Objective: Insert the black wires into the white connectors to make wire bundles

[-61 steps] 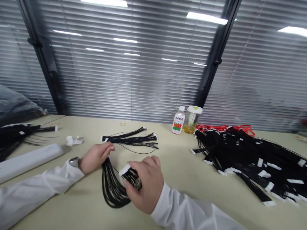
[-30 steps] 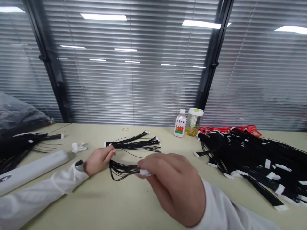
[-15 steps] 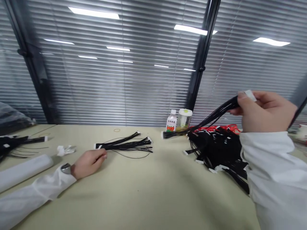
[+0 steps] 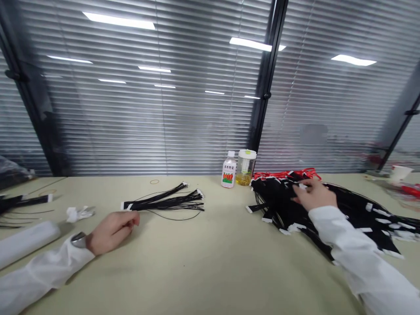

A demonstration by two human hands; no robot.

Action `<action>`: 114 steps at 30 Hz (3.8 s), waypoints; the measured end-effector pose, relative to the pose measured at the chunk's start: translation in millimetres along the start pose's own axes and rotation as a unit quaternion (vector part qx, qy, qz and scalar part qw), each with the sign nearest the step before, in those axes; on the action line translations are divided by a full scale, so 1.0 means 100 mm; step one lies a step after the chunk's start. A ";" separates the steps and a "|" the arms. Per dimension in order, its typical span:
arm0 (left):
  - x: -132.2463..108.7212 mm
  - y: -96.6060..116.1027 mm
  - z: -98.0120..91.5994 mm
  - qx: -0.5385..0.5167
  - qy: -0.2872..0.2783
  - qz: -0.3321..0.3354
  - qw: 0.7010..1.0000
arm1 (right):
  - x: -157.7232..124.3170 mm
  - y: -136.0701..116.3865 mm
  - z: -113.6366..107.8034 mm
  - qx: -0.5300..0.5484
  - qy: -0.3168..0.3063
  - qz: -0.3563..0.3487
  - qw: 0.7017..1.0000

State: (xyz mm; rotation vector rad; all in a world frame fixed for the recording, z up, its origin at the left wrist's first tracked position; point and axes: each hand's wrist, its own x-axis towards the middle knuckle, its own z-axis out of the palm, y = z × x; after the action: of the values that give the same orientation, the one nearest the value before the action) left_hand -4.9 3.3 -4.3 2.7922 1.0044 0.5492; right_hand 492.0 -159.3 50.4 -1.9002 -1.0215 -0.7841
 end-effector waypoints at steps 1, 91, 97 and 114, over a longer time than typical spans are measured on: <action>0.00 0.01 0.00 0.002 0.005 -0.008 1.000 | -0.09 0.08 0.04 -0.010 -0.015 -0.031 0.999; 0.11 -0.11 0.04 0.038 0.071 -0.074 0.994 | -1.15 -1.08 0.26 0.058 -0.398 -0.362 0.841; 0.11 -0.02 -0.05 0.031 0.148 -0.054 0.987 | -1.14 -1.11 0.23 0.052 -0.395 -0.370 0.839; 0.02 0.85 -0.80 -0.192 0.391 -0.035 0.900 | -1.78 -1.56 0.09 0.424 -0.387 -0.305 0.760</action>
State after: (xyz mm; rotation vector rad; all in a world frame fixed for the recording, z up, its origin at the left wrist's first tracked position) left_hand 16.2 -61.2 90.6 2.1653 0.9414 1.7222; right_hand 272.6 -163.2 -39.5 -1.0126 -2.1176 0.2608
